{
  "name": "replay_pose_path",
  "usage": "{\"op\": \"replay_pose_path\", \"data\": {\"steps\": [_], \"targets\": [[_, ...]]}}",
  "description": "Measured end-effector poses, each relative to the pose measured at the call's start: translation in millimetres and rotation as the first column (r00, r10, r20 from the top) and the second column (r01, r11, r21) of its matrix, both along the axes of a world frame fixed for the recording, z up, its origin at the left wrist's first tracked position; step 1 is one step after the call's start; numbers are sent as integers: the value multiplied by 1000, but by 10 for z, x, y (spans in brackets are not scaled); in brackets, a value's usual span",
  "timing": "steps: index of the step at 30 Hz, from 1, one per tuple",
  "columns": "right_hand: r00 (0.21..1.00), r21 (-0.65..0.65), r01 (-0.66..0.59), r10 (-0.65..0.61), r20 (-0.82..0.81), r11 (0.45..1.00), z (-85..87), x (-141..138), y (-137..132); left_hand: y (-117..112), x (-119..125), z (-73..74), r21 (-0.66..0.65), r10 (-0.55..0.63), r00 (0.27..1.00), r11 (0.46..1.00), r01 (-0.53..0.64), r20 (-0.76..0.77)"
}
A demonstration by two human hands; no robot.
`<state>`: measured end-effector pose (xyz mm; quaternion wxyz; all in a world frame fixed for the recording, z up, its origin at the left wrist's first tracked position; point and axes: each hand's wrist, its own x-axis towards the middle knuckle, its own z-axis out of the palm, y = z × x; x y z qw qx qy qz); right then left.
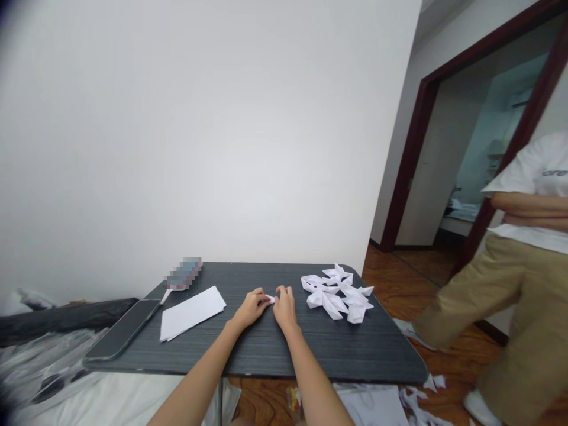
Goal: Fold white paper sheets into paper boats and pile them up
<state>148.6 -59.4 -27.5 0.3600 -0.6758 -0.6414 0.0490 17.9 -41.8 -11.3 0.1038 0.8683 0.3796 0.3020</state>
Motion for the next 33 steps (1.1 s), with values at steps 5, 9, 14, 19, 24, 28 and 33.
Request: {"op": "replay_pose_path", "data": {"steps": [5, 9, 14, 19, 24, 28, 33], "targets": [[991, -4, 0, 0, -131, 1000, -8, 48, 62, 106, 74, -37, -14, 124, 990, 992, -123, 60], [997, -94, -4, -4, -80, 996, 30, 2, 106, 180, 152, -28, 6, 137, 985, 990, -139, 104], [997, -172, 38, -49, -58, 984, 93, -29, 204, 275, 182, -44, 7, 168, 980, 985, -170, 111], [1000, -133, 14, -16, -15, 991, 87, -14, 267, 347, 169, -108, 33, 228, 963, 971, -235, 147], [995, -93, -54, 61, 75, 994, 84, -28, 241, 328, 182, -84, 16, 232, 959, 971, -237, 166], [984, -71, -80, 90, 152, 994, 121, -64, 198, 293, 198, -45, 58, 256, 961, 963, -263, 106], [973, -52, -111, 119, 196, 992, 141, -87, 160, 271, 195, -35, 105, 331, 944, 939, -328, -4]]}}
